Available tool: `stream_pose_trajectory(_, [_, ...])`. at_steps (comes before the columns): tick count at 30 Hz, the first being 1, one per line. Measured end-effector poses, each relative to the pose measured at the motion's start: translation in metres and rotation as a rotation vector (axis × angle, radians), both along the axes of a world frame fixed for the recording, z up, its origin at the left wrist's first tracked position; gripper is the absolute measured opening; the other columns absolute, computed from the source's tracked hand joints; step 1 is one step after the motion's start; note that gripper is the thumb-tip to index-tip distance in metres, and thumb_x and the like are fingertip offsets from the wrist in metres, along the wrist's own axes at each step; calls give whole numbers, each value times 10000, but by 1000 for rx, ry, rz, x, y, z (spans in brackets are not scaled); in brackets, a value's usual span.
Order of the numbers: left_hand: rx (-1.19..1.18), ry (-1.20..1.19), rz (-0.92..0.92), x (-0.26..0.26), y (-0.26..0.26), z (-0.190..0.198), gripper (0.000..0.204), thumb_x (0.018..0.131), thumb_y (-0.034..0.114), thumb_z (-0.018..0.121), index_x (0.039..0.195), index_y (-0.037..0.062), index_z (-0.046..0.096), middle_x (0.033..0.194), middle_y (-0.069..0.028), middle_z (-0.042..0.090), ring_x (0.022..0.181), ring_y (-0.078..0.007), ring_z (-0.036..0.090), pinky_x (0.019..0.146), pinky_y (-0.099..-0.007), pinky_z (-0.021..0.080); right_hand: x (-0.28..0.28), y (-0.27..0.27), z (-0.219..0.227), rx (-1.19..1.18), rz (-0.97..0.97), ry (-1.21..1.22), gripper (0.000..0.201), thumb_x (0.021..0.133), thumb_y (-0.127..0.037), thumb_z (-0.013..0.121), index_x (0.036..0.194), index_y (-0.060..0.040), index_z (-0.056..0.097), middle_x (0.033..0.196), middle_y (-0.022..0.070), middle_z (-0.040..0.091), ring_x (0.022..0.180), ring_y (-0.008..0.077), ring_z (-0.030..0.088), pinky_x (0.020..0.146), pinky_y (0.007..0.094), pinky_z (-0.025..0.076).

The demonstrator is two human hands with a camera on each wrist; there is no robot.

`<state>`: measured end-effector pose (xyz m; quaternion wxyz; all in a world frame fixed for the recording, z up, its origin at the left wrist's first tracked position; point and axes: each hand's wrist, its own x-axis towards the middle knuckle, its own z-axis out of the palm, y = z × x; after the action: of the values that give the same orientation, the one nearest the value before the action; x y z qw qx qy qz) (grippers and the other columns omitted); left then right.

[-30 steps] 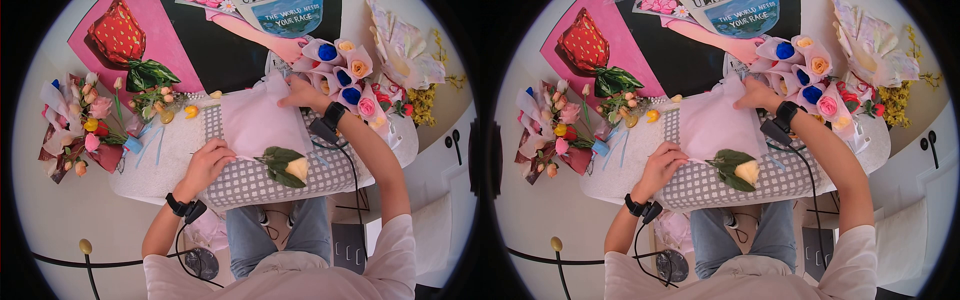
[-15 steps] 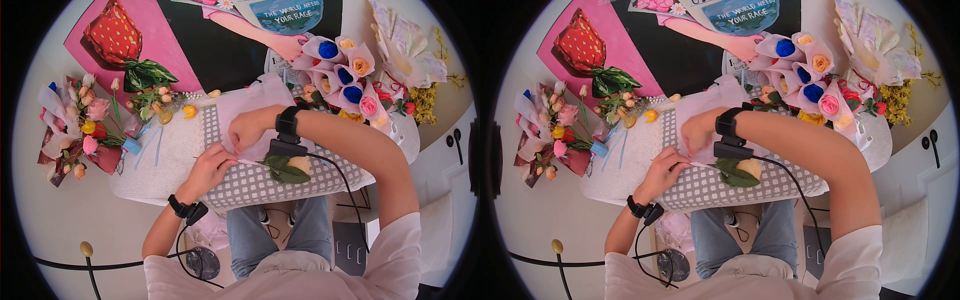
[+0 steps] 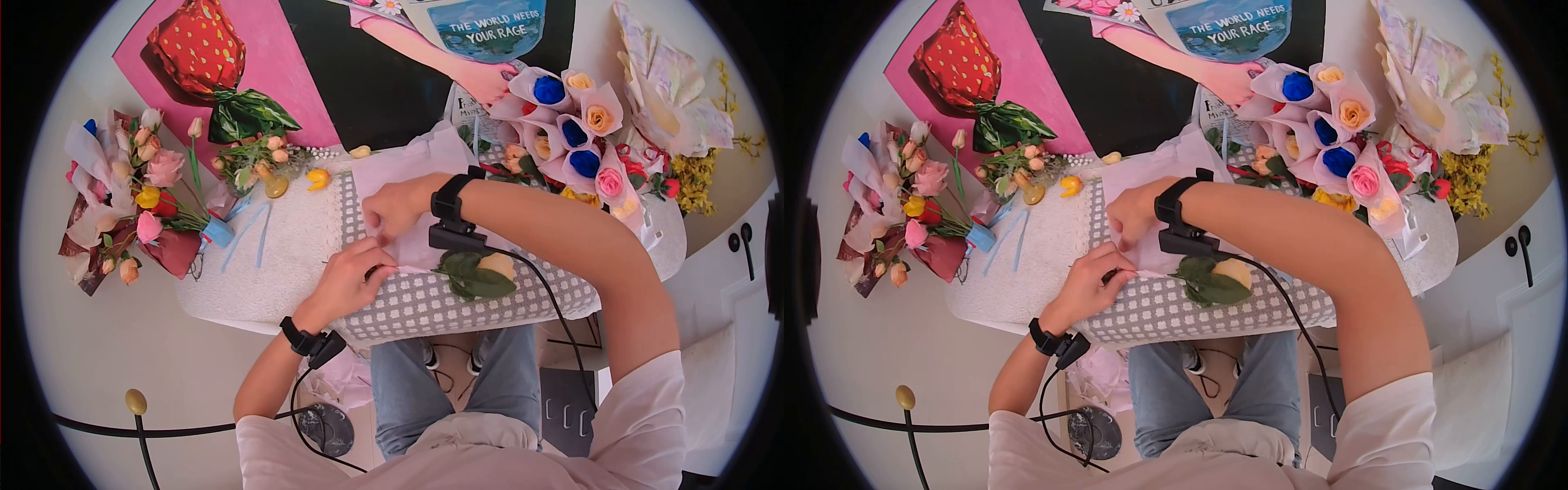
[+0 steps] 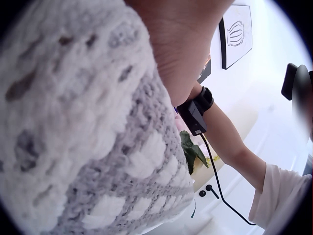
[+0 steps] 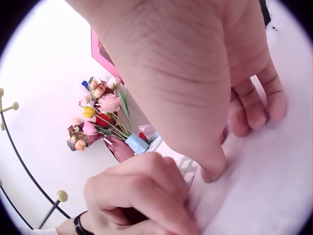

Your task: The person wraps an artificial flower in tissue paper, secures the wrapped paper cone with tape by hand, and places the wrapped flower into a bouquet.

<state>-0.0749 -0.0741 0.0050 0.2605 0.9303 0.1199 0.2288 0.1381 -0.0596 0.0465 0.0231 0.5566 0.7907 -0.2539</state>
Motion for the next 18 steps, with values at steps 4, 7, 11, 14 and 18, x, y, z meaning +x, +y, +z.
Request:
stream_pose_trajectory(4, [-69, 55, 34, 0, 1, 1, 77, 850, 34, 730, 914, 44, 687, 868, -98, 600, 763, -263, 624, 689, -332, 505, 4, 15, 14, -9, 40, -83, 444, 776, -363, 797, 1071, -50, 689, 1114, 146, 702, 1029, 286, 673, 849, 391, 539])
stream_pose_trajectory(7, [-117, 19, 35, 1, 3, -2, 80, 849, 39, 733, 906, 41, 677, 860, -96, 590, 748, -253, 621, 687, -325, 499, 4, 18, -2, -458, 114, 87, 522, 703, -382, 857, 1074, -44, 713, 923, 113, 715, 849, 262, 684, 712, 364, 536])
stream_pose_trajectory(11, [-96, 43, 48, 1, 2, -2, 76, 847, 41, 734, 889, 40, 671, 852, -90, 587, 739, -240, 621, 681, -324, 505, 12, 17, 5, 21, 81, -140, 487, 698, -389, 870, 987, -23, 730, 830, 75, 680, 740, 187, 649, 637, 320, 516])
stream_pose_trajectory(14, [-104, 63, 61, -1, -3, 3, 72, 843, 34, 731, 884, 44, 672, 838, -89, 586, 733, -242, 622, 671, -326, 510, 11, 17, 8, -154, 122, -171, 570, 667, -478, 877, 964, -22, 704, 862, 89, 678, 798, 217, 654, 669, 344, 515])
stream_pose_trajectory(18, [-55, 21, 46, -1, -2, -1, 72, 835, 26, 730, 876, 43, 673, 820, -94, 587, 726, -252, 627, 655, -335, 516, 11, 3, 6, -264, 165, -281, 728, 634, -538, 887, 1102, -23, 671, 1038, 138, 694, 948, 267, 672, 768, 373, 530])
